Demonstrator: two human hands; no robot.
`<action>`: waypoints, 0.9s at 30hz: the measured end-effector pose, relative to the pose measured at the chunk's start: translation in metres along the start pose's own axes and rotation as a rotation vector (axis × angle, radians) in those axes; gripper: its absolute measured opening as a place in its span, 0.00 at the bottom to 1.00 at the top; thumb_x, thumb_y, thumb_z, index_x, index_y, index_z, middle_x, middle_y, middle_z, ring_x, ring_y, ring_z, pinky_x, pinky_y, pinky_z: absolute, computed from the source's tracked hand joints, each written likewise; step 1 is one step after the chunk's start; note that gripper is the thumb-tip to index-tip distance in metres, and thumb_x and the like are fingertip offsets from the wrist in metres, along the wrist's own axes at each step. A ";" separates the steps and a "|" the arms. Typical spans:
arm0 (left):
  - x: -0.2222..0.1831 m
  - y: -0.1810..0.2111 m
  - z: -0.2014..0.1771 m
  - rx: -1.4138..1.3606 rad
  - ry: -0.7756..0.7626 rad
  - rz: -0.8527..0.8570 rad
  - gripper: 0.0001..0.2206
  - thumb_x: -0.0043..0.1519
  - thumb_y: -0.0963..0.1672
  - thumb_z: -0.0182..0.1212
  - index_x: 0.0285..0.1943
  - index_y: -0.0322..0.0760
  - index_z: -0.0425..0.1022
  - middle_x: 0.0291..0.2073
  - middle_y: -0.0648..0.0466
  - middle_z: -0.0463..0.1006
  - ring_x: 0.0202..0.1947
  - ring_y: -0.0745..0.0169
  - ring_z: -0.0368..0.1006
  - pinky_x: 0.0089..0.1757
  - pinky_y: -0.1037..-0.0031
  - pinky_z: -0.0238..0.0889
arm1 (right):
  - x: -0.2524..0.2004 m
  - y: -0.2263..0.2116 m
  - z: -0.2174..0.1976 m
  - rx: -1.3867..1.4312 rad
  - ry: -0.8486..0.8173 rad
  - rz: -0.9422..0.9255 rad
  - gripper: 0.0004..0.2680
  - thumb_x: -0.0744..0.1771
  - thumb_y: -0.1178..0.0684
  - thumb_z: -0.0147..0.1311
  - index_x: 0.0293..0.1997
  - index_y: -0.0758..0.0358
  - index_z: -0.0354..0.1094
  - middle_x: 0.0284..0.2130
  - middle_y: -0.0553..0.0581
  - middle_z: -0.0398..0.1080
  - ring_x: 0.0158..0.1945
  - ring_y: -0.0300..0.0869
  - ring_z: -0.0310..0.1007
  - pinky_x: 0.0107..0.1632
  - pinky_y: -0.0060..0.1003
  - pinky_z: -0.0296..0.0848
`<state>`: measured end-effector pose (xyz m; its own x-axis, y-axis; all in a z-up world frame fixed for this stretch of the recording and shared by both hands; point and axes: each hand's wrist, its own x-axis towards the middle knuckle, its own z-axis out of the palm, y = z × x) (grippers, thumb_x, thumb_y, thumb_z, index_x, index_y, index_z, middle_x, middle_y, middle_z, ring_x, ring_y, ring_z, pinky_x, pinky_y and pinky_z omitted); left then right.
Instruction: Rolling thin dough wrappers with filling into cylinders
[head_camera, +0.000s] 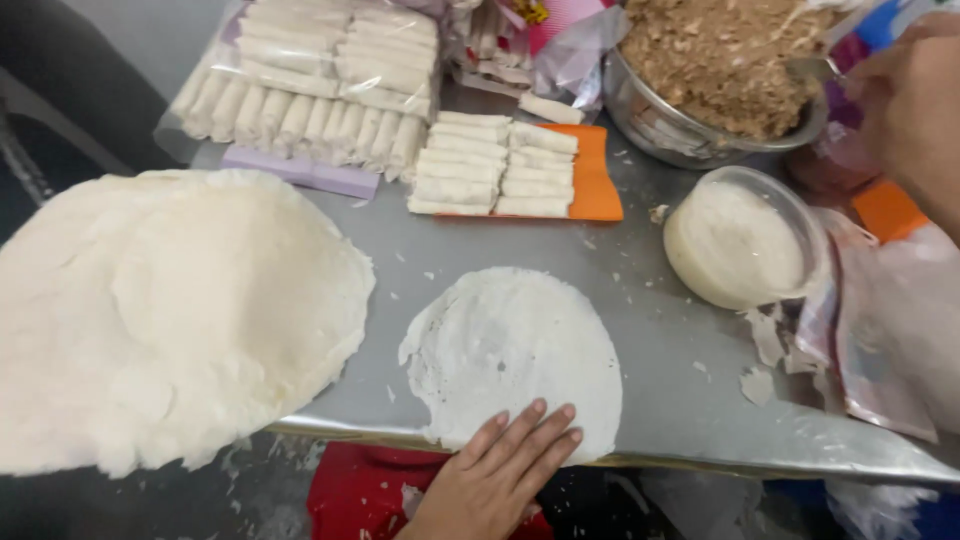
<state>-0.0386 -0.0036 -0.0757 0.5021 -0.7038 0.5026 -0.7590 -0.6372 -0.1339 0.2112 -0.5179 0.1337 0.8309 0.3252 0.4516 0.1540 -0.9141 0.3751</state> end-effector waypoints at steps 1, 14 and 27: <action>0.000 0.000 -0.001 -0.002 -0.018 0.003 0.28 0.71 0.49 0.36 0.83 0.47 0.45 0.81 0.58 0.45 0.80 0.58 0.42 0.72 0.64 0.33 | 0.001 -0.001 0.005 -0.043 -0.001 -0.038 0.05 0.67 0.58 0.59 0.44 0.58 0.81 0.43 0.57 0.72 0.48 0.46 0.71 0.51 0.37 0.69; 0.003 0.003 -0.002 0.062 0.079 -0.012 0.36 0.63 0.56 0.50 0.82 0.50 0.50 0.79 0.61 0.54 0.78 0.60 0.48 0.71 0.66 0.37 | -0.007 -0.110 -0.053 -0.593 -0.007 0.047 0.12 0.70 0.54 0.54 0.51 0.30 0.79 0.35 0.30 0.75 0.24 0.26 0.72 0.14 0.23 0.60; 0.011 0.013 -0.021 -0.199 0.048 -0.149 0.38 0.69 0.65 0.26 0.81 0.45 0.54 0.78 0.57 0.57 0.77 0.59 0.52 0.69 0.63 0.42 | -0.028 -0.105 -0.015 -0.070 0.063 0.141 0.04 0.73 0.51 0.63 0.50 0.51 0.84 0.39 0.49 0.80 0.38 0.43 0.79 0.29 0.39 0.76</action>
<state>-0.0514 -0.0134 -0.0541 0.5980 -0.5877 0.5450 -0.7470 -0.6552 0.1132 0.1642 -0.4276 0.0937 0.8061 0.2110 0.5529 -0.0016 -0.9335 0.3586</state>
